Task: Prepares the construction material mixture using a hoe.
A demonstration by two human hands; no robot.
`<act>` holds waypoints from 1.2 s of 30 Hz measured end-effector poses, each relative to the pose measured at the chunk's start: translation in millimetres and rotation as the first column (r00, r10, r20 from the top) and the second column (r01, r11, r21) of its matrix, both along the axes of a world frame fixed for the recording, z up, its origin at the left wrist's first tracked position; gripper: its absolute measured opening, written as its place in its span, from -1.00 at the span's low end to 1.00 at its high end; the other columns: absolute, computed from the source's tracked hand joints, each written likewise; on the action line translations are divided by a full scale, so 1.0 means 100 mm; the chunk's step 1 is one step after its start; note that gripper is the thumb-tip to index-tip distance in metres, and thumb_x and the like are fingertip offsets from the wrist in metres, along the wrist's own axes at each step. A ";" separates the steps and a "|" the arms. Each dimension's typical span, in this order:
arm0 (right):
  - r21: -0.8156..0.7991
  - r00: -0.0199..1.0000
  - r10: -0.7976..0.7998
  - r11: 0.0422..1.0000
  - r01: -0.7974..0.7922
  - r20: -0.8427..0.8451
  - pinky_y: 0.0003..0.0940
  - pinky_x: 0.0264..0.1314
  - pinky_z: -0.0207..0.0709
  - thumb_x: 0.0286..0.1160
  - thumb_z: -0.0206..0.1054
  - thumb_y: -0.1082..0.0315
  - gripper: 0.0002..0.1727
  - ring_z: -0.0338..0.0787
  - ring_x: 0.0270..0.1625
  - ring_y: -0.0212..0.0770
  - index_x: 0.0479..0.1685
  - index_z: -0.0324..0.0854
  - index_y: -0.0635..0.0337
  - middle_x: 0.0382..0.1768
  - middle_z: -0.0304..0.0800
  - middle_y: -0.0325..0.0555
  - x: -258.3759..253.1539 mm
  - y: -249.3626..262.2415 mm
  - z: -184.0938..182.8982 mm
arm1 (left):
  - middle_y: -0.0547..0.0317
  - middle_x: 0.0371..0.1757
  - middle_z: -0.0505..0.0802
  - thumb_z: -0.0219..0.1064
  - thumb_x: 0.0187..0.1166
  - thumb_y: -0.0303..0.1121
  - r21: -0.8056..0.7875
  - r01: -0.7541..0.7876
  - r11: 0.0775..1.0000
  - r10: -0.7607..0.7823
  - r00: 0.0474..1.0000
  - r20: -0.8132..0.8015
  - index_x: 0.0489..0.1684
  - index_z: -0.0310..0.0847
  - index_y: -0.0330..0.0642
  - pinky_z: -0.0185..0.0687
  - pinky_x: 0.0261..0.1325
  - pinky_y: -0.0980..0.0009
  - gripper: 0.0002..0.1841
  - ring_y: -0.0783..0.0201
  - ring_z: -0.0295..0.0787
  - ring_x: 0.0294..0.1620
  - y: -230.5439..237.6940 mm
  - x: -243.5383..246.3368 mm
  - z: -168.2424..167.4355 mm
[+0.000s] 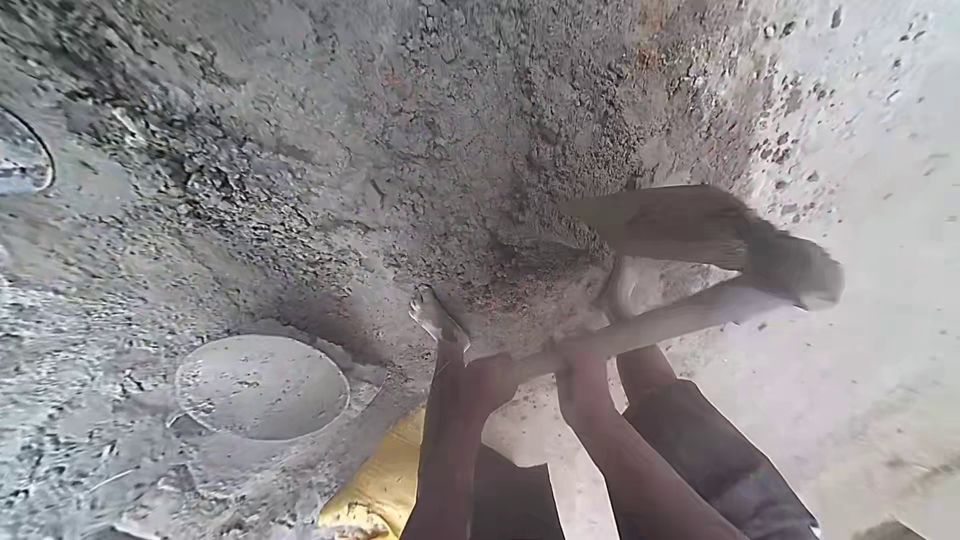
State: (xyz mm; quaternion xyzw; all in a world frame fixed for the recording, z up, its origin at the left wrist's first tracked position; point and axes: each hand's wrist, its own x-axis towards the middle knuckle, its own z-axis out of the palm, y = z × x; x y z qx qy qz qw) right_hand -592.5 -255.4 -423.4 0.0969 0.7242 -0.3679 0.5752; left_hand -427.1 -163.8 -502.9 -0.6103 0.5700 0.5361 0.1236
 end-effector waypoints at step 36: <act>0.258 0.848 0.388 0.916 -0.308 -0.362 -0.20 -0.48 0.56 0.40 0.42 0.10 -0.72 0.62 -0.49 -0.20 -0.18 0.59 0.10 -0.44 0.59 -0.14 -1.27 -2.43 -1.98 | -0.21 -0.02 0.86 0.56 0.35 -0.08 0.286 -0.284 0.915 0.281 0.958 0.054 0.14 0.71 -0.25 0.70 0.10 -0.29 -0.50 -0.20 0.84 0.07 -1.80 -1.20 -0.15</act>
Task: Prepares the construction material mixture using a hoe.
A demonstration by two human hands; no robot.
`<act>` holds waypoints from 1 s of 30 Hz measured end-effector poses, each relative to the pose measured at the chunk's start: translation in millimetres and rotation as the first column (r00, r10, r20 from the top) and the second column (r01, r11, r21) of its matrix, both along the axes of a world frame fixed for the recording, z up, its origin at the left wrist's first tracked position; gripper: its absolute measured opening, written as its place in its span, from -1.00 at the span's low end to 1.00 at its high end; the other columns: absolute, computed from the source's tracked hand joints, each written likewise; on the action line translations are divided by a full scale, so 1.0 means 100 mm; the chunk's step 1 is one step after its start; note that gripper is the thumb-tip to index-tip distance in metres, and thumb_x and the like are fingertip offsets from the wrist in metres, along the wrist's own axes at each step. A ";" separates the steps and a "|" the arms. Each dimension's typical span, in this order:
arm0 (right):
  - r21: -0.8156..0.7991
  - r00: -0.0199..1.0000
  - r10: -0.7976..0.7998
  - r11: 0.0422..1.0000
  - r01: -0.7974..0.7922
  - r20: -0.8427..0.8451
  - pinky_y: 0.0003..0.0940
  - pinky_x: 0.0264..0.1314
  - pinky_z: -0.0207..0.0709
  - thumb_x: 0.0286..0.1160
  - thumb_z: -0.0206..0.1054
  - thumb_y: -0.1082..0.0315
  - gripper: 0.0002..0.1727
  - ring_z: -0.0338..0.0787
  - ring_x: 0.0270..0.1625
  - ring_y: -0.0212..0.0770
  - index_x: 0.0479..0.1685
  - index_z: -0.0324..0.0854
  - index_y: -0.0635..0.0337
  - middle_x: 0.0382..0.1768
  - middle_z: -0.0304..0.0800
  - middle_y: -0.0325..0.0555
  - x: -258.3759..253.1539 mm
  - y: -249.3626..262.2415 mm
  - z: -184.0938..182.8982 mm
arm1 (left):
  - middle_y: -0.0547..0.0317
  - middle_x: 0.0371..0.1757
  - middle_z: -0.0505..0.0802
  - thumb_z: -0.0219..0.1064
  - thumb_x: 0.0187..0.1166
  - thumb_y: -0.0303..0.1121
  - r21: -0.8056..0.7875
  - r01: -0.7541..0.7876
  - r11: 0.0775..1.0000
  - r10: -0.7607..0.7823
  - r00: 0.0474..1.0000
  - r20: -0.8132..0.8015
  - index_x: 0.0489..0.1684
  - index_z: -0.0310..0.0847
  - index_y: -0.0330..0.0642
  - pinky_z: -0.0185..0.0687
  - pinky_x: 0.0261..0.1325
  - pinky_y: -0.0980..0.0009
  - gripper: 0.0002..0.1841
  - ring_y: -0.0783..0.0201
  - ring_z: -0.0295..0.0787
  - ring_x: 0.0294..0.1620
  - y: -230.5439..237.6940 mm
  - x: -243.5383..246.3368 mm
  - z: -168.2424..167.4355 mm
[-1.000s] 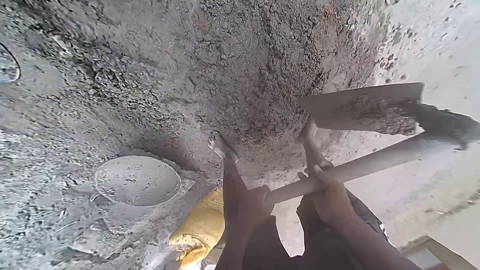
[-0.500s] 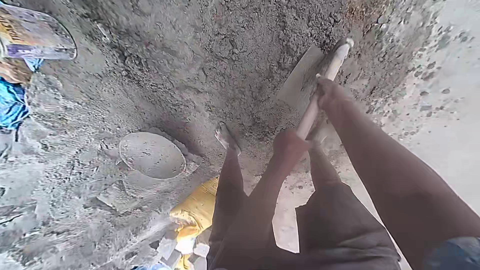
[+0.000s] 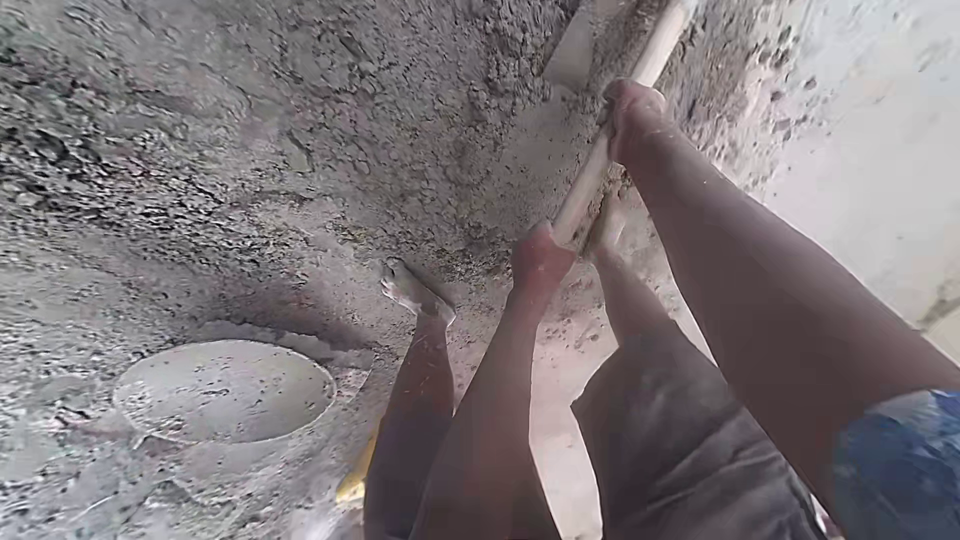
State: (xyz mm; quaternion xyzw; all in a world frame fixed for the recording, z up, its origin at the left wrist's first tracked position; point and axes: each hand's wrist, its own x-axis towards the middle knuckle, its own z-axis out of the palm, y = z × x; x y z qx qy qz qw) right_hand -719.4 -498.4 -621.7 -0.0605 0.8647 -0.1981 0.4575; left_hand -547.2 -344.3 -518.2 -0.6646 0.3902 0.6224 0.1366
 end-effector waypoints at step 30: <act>0.019 0.789 0.503 0.839 -0.543 0.352 -0.35 -0.54 0.58 0.77 0.09 0.05 -0.77 0.53 -0.63 -0.38 -0.26 0.36 -0.10 -0.60 0.45 -0.34 2.75 1.75 2.22 | -0.07 -0.08 0.86 0.46 0.31 -0.19 0.250 -0.483 0.839 0.521 0.846 -0.113 0.05 0.68 -0.17 0.72 -0.11 -0.20 -0.61 -0.13 0.84 0.02 2.36 2.46 2.81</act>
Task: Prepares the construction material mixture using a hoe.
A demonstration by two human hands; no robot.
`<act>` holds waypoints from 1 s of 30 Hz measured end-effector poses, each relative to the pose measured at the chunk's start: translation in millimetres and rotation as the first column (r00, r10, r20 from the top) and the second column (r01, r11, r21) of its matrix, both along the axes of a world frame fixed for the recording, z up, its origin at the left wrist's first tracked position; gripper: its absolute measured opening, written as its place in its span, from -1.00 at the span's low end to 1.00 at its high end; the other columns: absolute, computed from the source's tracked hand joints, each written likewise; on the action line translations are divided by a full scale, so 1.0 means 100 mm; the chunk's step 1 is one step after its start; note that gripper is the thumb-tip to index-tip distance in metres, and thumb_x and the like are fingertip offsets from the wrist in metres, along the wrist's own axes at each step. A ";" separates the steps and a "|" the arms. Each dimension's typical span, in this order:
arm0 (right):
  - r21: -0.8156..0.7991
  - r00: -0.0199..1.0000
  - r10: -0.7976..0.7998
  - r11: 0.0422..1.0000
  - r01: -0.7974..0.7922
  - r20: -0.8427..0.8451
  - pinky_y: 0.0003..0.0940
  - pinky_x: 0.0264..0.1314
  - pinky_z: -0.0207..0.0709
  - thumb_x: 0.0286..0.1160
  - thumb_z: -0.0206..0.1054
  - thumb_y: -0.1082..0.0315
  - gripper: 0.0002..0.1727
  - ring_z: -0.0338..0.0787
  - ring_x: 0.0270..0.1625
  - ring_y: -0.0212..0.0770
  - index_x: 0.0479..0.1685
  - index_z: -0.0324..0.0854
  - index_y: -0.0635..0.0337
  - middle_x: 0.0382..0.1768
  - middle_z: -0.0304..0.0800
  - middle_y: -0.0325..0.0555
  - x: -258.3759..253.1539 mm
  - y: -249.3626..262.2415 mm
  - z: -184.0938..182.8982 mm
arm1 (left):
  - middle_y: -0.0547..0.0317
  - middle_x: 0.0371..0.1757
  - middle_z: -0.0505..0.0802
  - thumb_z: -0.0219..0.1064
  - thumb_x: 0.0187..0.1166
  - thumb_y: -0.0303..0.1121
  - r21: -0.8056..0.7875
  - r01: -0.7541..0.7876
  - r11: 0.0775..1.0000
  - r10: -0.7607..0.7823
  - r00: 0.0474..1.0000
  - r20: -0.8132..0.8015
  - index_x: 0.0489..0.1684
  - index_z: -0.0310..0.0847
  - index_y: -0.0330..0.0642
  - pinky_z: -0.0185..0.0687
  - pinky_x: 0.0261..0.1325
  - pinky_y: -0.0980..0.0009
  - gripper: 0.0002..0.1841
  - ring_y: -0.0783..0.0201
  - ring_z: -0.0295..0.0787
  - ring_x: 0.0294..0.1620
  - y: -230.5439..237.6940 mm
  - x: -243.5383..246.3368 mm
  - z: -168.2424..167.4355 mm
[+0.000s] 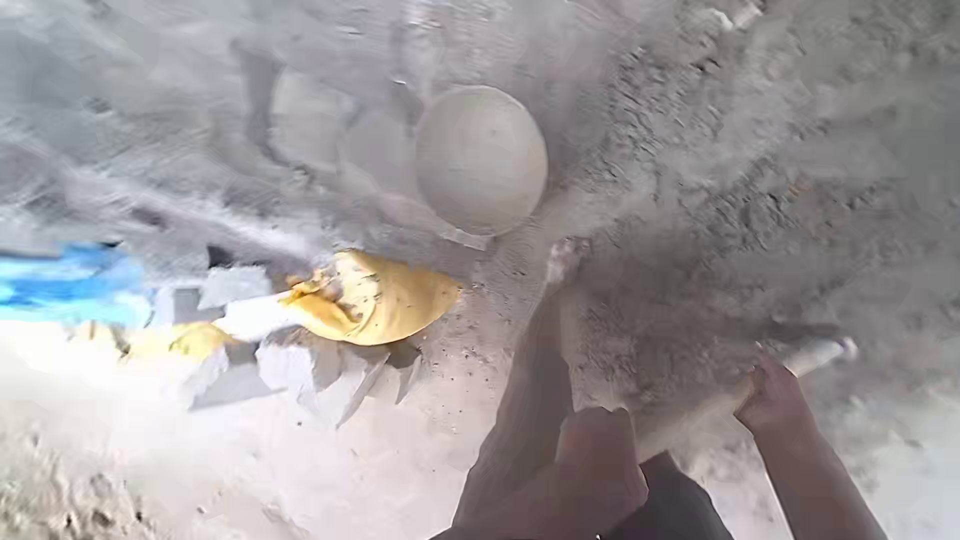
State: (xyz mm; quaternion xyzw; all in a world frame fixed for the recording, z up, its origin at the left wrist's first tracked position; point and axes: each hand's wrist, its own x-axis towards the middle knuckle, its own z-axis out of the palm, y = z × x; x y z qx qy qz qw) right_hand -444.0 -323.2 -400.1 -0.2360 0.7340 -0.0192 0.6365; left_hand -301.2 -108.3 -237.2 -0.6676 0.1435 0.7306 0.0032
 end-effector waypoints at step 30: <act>0.112 0.235 -0.045 0.953 -0.281 0.971 -0.33 -0.41 0.51 0.35 0.42 0.15 -0.86 0.50 -0.63 -0.36 -0.42 0.57 -0.13 -0.70 0.43 -0.39 3.06 1.29 0.12 | 0.04 -0.45 0.87 0.39 0.14 -0.20 -0.310 -0.174 0.935 0.299 -0.084 0.950 -0.36 0.75 -0.10 0.69 -0.38 -0.04 -0.78 -0.02 0.88 -0.39 1.68 0.58 -1.35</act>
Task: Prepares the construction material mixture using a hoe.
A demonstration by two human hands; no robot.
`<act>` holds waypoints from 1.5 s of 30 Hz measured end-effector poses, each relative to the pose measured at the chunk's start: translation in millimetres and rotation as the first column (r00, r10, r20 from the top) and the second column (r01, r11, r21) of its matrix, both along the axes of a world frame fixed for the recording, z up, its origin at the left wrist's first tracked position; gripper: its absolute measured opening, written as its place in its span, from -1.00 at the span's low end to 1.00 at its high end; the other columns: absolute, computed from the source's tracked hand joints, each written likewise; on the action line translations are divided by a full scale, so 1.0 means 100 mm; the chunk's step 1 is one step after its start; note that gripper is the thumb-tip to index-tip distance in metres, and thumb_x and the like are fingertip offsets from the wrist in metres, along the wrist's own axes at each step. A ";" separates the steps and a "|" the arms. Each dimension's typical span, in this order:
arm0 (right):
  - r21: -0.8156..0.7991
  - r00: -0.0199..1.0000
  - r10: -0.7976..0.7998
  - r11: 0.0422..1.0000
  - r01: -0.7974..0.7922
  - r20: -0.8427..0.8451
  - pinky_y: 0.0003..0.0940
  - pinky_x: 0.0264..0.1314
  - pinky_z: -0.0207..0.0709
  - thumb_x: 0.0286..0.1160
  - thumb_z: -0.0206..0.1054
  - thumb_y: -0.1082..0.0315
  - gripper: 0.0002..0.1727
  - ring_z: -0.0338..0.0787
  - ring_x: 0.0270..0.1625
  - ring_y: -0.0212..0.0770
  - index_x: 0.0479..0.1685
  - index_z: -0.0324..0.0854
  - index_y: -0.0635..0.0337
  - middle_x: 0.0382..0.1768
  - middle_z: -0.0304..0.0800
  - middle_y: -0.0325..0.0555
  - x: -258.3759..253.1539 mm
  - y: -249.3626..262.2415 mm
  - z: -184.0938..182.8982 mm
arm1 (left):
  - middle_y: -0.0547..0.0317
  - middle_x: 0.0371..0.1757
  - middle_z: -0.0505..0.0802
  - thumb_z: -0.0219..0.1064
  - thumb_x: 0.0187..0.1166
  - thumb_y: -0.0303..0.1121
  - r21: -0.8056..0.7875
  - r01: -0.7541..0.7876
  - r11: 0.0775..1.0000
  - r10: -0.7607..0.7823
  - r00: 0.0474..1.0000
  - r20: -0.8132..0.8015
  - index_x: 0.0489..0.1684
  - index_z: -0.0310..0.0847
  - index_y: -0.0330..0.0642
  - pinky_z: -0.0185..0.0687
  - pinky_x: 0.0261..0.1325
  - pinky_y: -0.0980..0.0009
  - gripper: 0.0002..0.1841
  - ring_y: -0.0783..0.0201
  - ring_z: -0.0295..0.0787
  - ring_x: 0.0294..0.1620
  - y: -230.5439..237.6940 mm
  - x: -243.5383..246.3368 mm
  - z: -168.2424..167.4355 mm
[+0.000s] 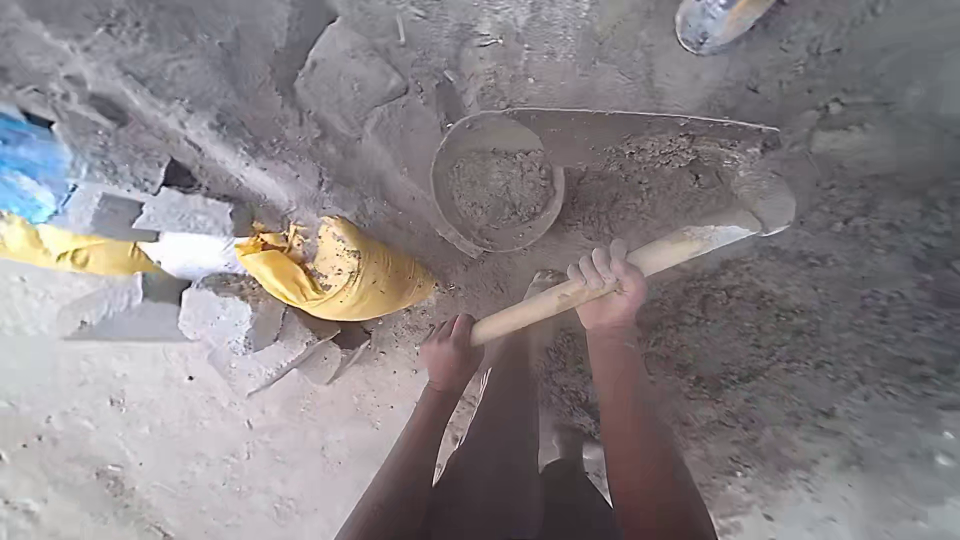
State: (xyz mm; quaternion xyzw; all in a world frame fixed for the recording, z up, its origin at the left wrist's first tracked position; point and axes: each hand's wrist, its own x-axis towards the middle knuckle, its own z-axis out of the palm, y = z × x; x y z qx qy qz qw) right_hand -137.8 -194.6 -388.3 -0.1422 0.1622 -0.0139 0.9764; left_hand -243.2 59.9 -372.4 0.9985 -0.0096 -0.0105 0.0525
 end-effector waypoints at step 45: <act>-0.450 0.315 -0.411 0.891 -0.058 -0.856 -0.29 -0.49 0.64 0.15 0.53 0.37 -0.63 0.68 -0.54 -0.23 -0.07 0.55 0.25 -0.49 0.67 -0.11 -3.77 -1.32 -1.63 | 0.00 -0.18 0.90 0.60 0.36 0.02 -0.081 0.131 0.988 -0.113 0.260 -0.959 0.06 0.75 -0.18 0.76 0.09 -0.08 -0.50 0.04 0.88 -0.09 -1.57 -3.26 -2.07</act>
